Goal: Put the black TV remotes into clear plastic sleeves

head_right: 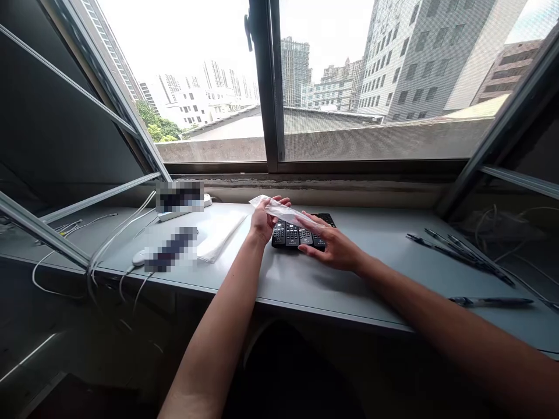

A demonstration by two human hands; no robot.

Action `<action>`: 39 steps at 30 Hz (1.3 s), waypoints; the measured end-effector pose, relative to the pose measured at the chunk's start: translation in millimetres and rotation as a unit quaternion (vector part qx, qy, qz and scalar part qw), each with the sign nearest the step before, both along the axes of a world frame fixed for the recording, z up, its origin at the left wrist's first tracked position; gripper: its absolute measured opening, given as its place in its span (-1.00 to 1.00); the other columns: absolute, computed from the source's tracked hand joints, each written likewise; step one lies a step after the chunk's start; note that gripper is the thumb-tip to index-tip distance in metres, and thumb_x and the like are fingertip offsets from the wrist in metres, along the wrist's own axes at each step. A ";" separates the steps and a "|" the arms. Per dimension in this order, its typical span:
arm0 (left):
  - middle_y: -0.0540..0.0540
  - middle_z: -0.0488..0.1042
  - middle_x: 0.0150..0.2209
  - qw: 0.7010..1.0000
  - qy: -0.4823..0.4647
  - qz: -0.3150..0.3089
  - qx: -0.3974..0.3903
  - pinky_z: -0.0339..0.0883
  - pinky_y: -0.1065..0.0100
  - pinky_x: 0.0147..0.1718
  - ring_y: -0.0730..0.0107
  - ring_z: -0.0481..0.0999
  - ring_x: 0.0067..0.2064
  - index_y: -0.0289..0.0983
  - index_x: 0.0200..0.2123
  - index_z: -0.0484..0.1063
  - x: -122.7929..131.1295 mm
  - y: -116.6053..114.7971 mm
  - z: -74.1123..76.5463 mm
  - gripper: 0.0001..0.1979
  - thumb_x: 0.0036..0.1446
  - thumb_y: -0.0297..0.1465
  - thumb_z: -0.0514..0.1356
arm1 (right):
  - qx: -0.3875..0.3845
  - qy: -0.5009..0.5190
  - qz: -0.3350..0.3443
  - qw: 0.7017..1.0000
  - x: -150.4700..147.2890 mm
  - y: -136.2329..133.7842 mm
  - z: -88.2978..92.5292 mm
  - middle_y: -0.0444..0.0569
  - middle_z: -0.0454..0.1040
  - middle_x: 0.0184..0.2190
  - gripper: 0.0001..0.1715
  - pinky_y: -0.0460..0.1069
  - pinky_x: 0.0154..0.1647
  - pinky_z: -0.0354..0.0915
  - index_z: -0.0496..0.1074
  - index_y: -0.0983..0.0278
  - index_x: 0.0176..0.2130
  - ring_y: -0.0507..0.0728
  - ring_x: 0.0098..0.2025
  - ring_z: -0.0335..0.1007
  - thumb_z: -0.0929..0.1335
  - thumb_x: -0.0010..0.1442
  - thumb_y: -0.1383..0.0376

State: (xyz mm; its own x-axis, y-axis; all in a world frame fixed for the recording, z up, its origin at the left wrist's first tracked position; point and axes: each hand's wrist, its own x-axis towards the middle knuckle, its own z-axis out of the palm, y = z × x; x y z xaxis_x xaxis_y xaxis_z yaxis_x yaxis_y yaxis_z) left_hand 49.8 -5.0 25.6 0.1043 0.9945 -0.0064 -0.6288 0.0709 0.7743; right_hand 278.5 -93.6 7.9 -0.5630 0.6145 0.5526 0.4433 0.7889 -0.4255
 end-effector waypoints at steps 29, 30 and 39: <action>-0.32 0.72 0.01 0.999 -0.024 0.037 0.019 0.22 0.52 -0.60 0.12 0.75 -0.04 -0.28 0.18 0.51 -5.4 -5.6 4.3 -0.60 0.44 -0.16 0.24 | -0.010 -0.030 -0.008 0.999 3.2 -0.4 -5.1 -0.02 0.07 0.64 -0.01 0.42 0.59 0.11 0.05 -0.08 0.64 0.43 0.68 -0.14 0.48 0.45 0.05; -0.32 0.71 0.04 0.999 -0.022 0.013 0.033 0.21 0.53 -0.60 0.09 0.75 -0.01 -0.25 0.21 0.50 -4.1 -7.2 4.4 -0.57 0.40 -0.17 0.30 | -0.008 -0.033 -0.007 0.999 2.6 -0.6 -4.7 -0.03 0.08 0.64 0.00 0.43 0.59 0.10 0.02 -0.09 0.64 0.43 0.68 -0.16 0.48 0.45 0.05; -0.32 0.68 0.11 0.989 0.085 -0.095 0.078 0.40 0.45 -0.46 0.04 0.73 0.02 -0.17 0.34 0.44 3.1 -19.4 0.9 -0.29 0.18 -0.18 0.53 | 0.007 -0.022 -0.006 1.000 -1.5 -1.2 -0.6 -0.05 -0.01 0.67 0.11 0.44 0.61 0.06 -0.10 -0.11 0.67 0.45 0.68 -0.17 0.49 0.43 0.06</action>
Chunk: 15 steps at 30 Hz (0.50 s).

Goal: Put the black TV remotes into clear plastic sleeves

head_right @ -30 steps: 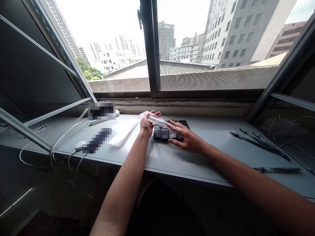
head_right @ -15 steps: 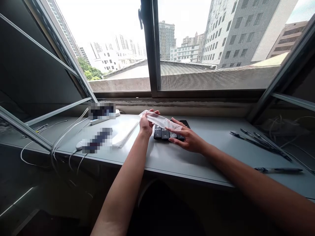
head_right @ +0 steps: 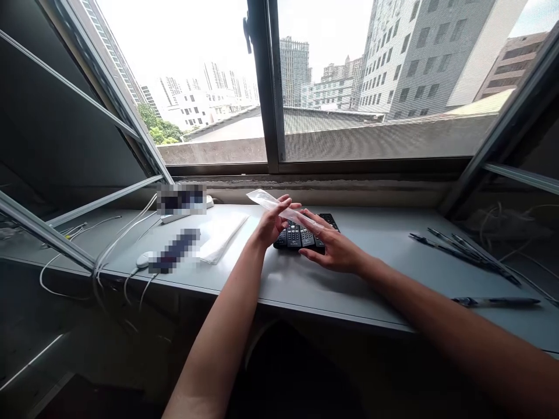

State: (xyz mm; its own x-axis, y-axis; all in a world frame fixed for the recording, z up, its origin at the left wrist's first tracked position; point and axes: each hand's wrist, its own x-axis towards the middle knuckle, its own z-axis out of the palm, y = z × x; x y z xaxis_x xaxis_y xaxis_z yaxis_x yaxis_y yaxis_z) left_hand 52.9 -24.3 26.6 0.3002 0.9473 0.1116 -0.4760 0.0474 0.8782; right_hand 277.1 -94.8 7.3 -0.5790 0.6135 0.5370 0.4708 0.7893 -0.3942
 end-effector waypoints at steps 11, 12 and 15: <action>-0.16 0.70 -0.04 0.996 -0.061 0.067 -0.015 0.53 0.48 -0.28 0.19 0.72 0.05 -0.17 0.27 0.55 -6.5 3.3 4.5 -0.45 0.22 -0.39 0.46 | 0.072 0.113 -0.071 0.988 1.2 -1.5 6.4 0.06 0.57 0.31 -0.50 0.36 0.44 0.38 0.52 0.04 0.36 0.41 0.41 0.43 0.40 0.51 0.14; -0.16 0.70 -0.03 0.992 -0.087 0.086 -0.028 0.55 0.48 -0.25 0.22 0.72 0.05 -0.18 0.27 0.54 -8.0 4.7 5.0 -0.47 0.23 -0.40 0.44 | 0.079 0.121 -0.101 0.984 3.9 1.2 4.9 0.06 0.61 0.26 -0.54 0.35 0.43 0.38 0.55 0.05 0.32 0.40 0.36 0.47 0.38 0.52 0.14; -0.17 0.70 0.05 0.978 -0.144 0.136 -0.061 0.60 0.49 -0.20 0.30 0.73 0.02 -0.22 0.25 0.51 -13.3 9.4 4.8 -0.53 0.29 -0.44 0.38 | 0.079 0.092 -0.190 0.974 16.7 17.9 -8.2 0.15 0.57 0.28 -0.47 0.40 0.46 0.30 0.50 0.16 0.36 0.44 0.36 0.43 0.36 0.51 0.09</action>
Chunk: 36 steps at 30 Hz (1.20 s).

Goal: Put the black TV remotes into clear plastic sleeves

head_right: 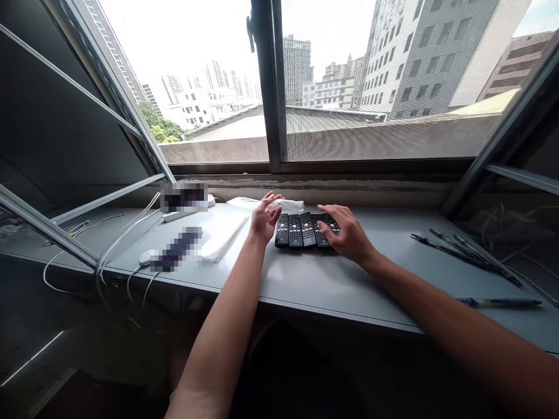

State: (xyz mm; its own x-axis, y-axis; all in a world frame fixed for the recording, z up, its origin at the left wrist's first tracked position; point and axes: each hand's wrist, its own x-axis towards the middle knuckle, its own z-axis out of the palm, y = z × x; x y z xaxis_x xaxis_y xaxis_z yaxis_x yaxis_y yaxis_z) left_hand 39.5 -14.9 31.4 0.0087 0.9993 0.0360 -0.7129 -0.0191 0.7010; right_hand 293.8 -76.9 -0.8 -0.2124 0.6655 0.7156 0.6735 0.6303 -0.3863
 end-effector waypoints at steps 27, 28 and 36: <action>-0.29 0.58 0.27 0.993 -0.070 -0.090 0.016 0.67 0.50 -0.24 0.09 0.60 0.30 -0.27 0.13 0.49 -6.4 -2.9 1.0 -0.73 0.40 -0.38 0.28 | -0.322 0.455 0.058 0.828 10.8 15.9 8.7 -0.02 0.61 -0.26 -0.68 -0.02 -0.54 0.46 0.42 0.15 -0.15 0.10 -0.46 0.44 0.46 0.41 0.00; -0.31 0.57 0.27 0.992 -0.073 -0.100 0.020 0.68 0.49 -0.23 0.08 0.59 0.33 -0.28 0.12 0.49 -6.4 -3.6 1.4 -0.74 0.42 -0.36 0.27 | -0.346 0.479 0.088 0.802 9.2 14.0 11.4 -0.03 0.57 -0.32 -0.65 -0.03 -0.61 0.39 0.44 0.15 -0.15 0.09 -0.51 0.37 0.39 0.47 -0.06; -0.35 0.57 0.27 0.989 -0.087 -0.116 0.014 0.68 0.47 -0.17 0.05 0.58 0.33 -0.31 0.11 0.48 -6.2 -2.5 -0.1 -0.74 0.44 -0.33 0.26 | -0.440 0.536 0.165 0.701 4.8 6.3 26.7 -0.04 0.40 -0.40 -0.74 -0.01 -0.59 0.45 0.56 0.20 -0.08 0.13 -0.47 0.31 0.33 0.49 0.13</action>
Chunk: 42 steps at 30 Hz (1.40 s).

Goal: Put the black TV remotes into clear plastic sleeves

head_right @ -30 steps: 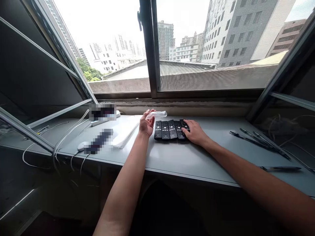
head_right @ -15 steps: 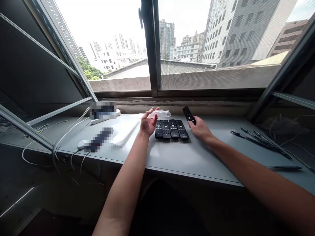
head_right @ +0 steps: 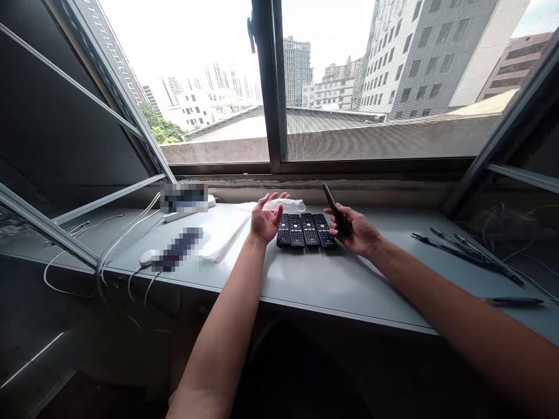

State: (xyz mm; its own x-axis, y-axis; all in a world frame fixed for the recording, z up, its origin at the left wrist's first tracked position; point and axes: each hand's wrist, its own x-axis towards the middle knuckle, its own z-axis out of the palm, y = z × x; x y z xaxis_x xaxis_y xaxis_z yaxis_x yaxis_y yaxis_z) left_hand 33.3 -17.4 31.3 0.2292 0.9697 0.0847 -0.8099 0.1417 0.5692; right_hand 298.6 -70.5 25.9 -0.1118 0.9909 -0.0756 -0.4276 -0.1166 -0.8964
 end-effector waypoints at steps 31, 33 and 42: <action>-0.40 0.59 0.25 0.999 -0.020 0.004 -0.041 0.70 0.44 -0.21 0.08 0.69 0.20 -0.34 0.21 0.45 1.1 0.2 2.2 -0.65 0.47 -0.30 0.24 | -0.113 0.208 0.098 0.967 -1.2 -10.6 8.5 -0.08 0.43 -0.40 -0.57 -0.09 -0.61 0.53 0.38 0.33 0.31 0.07 -0.50 0.41 0.28 0.59 0.19; -0.40 0.59 0.25 0.999 -0.029 0.002 -0.046 0.70 0.44 -0.21 0.08 0.69 0.19 -0.33 0.24 0.44 1.0 0.0 2.4 -0.63 0.46 -0.31 0.25 | -0.126 0.187 0.080 0.971 -1.5 -10.3 9.2 0.05 0.55 -0.28 -0.57 -0.01 -0.44 0.67 0.39 0.34 0.30 0.15 -0.37 0.58 0.28 0.59 0.20; -0.43 0.59 0.24 0.998 -0.032 0.003 -0.045 0.71 0.43 -0.21 0.07 0.71 0.17 -0.36 0.26 0.42 0.3 2.1 0.1 -0.60 0.46 -0.32 0.25 | -0.115 0.205 0.135 0.962 5.8 -4.9 2.6 0.04 0.52 -0.30 -0.63 -0.13 -0.83 0.30 0.37 0.31 0.20 0.06 -0.58 0.33 0.18 0.60 0.18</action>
State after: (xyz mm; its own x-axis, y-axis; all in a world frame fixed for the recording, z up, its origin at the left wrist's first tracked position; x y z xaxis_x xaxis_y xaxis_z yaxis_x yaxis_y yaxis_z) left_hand 33.6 -15.3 31.4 0.2207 0.9753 0.0122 -0.8451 0.1850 0.5015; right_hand 304.4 -75.4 28.5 -0.4302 0.8838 -0.1840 -0.6667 -0.4485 -0.5953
